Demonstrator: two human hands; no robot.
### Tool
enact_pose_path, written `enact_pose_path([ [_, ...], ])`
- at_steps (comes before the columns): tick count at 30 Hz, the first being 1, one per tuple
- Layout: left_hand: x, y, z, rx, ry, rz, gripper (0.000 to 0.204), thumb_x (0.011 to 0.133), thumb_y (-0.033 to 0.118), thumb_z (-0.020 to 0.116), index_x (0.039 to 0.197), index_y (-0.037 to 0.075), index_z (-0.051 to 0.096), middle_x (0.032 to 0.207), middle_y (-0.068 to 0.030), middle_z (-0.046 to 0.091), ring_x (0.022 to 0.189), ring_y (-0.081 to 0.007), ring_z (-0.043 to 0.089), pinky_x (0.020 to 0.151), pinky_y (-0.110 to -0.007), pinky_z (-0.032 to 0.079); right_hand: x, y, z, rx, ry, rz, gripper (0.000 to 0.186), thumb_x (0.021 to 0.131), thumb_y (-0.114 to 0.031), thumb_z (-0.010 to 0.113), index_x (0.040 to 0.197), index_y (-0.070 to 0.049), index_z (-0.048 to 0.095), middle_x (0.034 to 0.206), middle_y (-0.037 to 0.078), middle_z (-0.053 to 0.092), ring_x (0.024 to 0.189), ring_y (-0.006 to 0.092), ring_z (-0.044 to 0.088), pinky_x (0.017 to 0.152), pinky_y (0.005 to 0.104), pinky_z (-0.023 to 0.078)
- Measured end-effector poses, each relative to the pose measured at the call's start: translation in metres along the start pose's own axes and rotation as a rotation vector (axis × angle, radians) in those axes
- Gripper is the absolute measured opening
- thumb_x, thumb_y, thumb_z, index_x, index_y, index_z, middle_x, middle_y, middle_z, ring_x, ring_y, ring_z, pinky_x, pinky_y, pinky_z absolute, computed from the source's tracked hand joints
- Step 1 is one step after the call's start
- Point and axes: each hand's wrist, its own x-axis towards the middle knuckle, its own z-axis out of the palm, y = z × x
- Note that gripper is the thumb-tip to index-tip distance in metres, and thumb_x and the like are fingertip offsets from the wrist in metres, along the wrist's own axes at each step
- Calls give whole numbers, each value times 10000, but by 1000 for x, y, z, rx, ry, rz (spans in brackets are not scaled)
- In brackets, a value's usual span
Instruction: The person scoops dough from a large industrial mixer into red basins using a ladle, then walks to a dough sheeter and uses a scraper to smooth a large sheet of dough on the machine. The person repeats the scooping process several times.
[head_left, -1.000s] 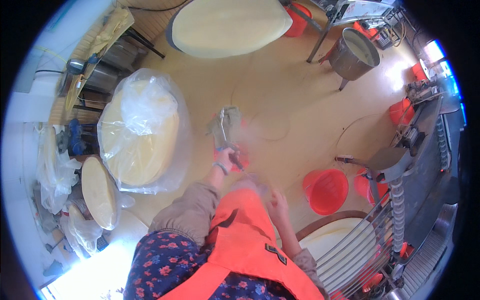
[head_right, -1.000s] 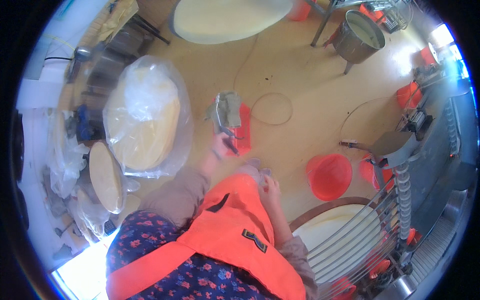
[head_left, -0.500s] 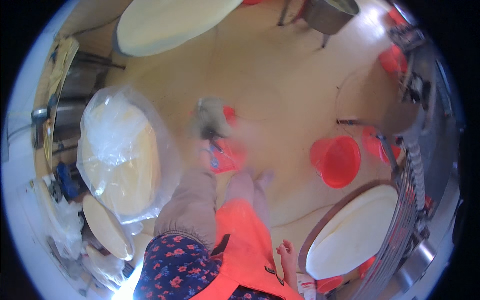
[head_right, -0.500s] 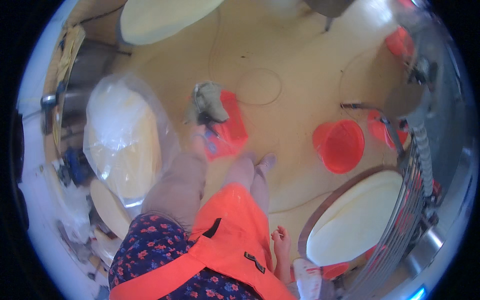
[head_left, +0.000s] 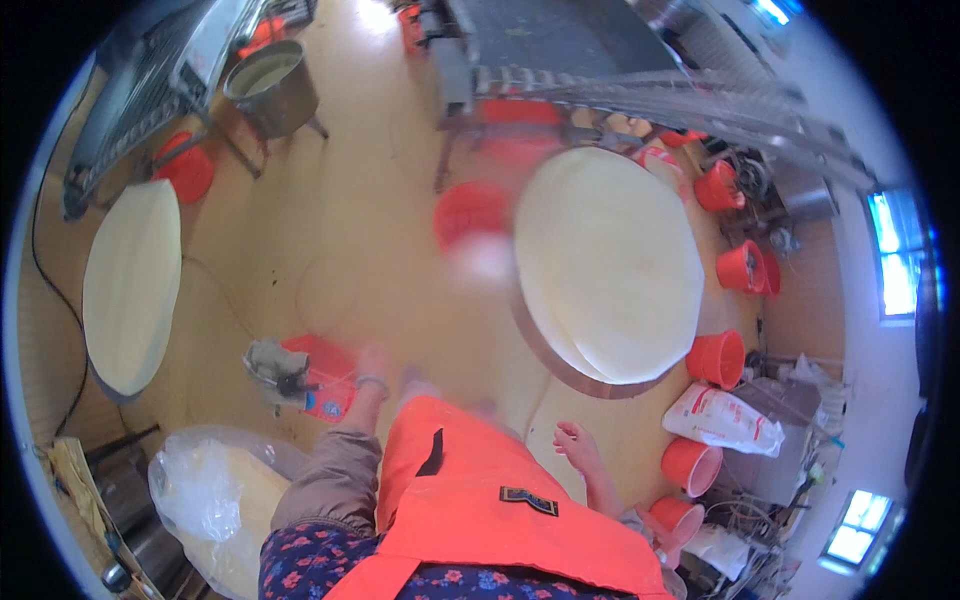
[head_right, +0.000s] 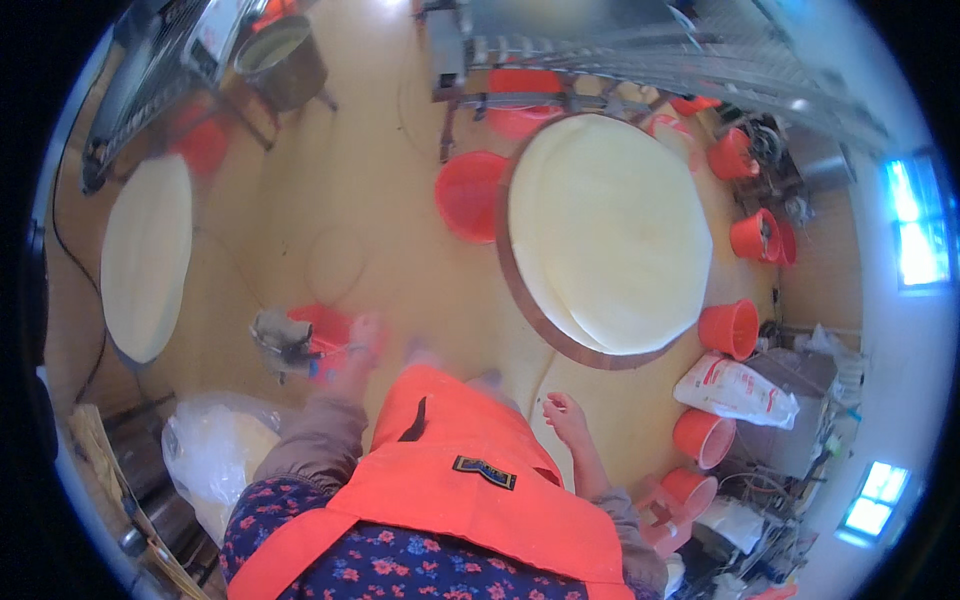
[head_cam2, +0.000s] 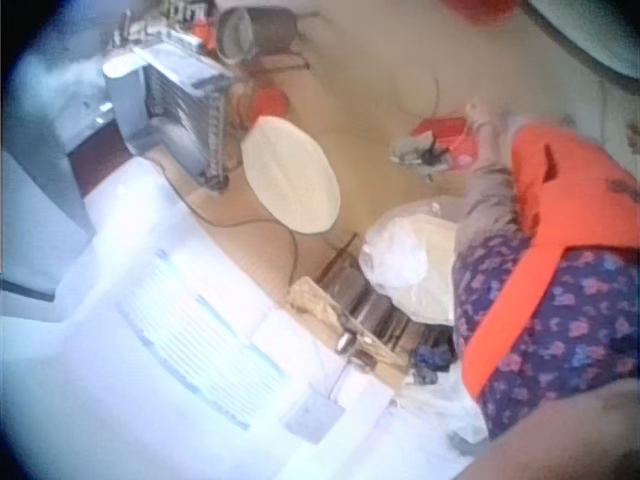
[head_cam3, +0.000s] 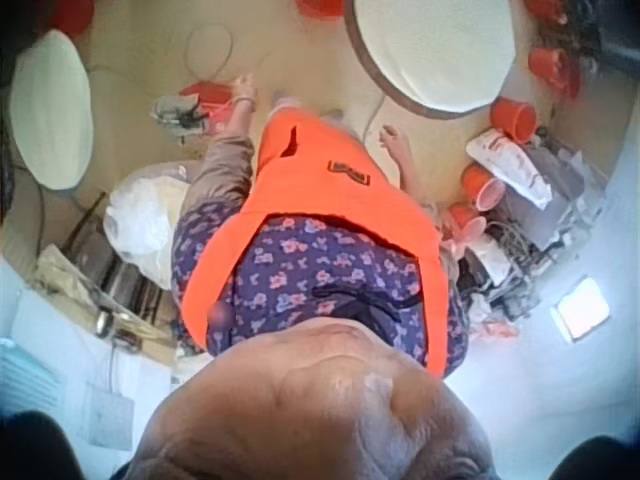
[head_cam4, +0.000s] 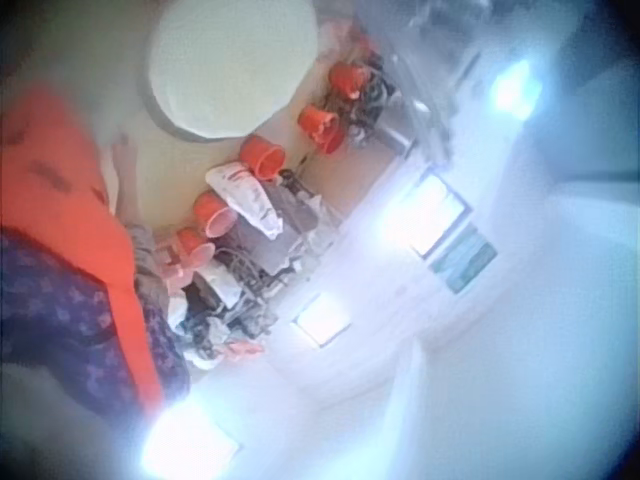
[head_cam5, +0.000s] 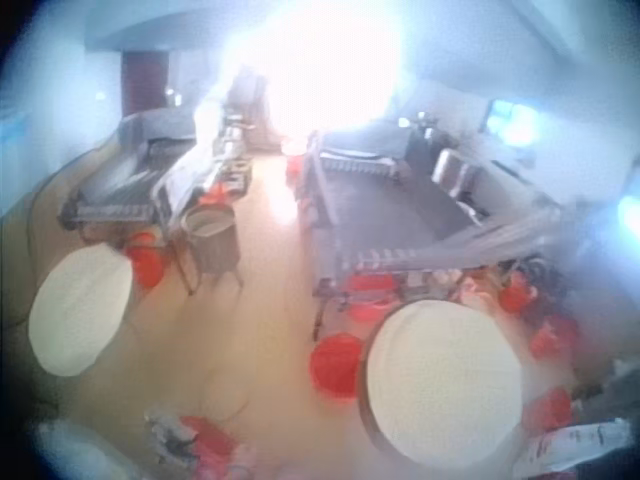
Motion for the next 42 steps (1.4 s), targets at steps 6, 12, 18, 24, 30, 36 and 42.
enact_pose_path([
  [6, -95, 249, 74, -399, -465, 213, 39, 835, 124, 540, 850, 93, 557, 672, -15, 546, 551, -159, 512, 505, -309, 420, -44, 89, -75, 388, 168, 118, 358, 851, -202, 565, 1128, 22, 533, 965, 105, 600, 774, 183, 622, 641, 279, 513],
  [12, -85, 345, 205, -964, -561, -224, 135, 838, 242, 578, 845, 120, 519, 716, -2, 516, 655, -129, 505, 579, -303, 419, -73, 175, -117, 671, 289, 171, 338, 871, -187, 549, 1139, 16, 515, 930, 104, 575, 784, 194, 617, 655, 290, 519],
  [18, -73, 364, 295, -1135, -396, -417, 216, 833, 222, 591, 657, 147, 490, 510, 22, 426, 387, -112, 382, 354, -272, 286, -111, 244, -113, 913, 323, 380, 336, 875, -207, 567, 1136, -3, 509, 921, 111, 563, 780, 210, 606, 671, 311, 523],
  [24, -82, 384, 344, -1239, -215, -584, 153, 817, 249, 614, 853, 106, 576, 694, -16, 553, 577, -135, 521, 471, -268, 386, -115, 264, -124, 984, 404, 474, 333, 875, -218, 570, 1127, -9, 508, 915, 113, 558, 789, 216, 594, 681, 322, 524],
  [30, -85, 405, 328, 573, -60, 157, 392, 790, 212, 613, 1133, 36, 545, 1061, -125, 599, 977, -232, 584, 758, -324, 480, -94, 241, -160, 1076, 467, 469, 322, 884, -206, 551, 1123, 4, 500, 897, 104, 553, 769, 207, 594, 679, 317, 524],
  [36, 17, 436, 258, -41, 366, 147, 420, 786, 248, 628, 1105, -16, 556, 1003, -121, 602, 920, -224, 588, 747, -327, 484, -70, 217, -198, 1061, 450, 400, 318, 893, -191, 526, 1132, 17, 492, 912, 103, 548, 774, 193, 586, 682, 306, 520],
  [42, 79, 417, 236, -737, -57, -12, 420, 789, 279, 637, 1035, -60, 596, 897, -98, 612, 842, -194, 589, 722, -328, 483, -31, 231, -241, 996, 360, 375, 316, 902, -188, 515, 1140, 17, 485, 909, 103, 547, 766, 197, 587, 676, 312, 521],
])
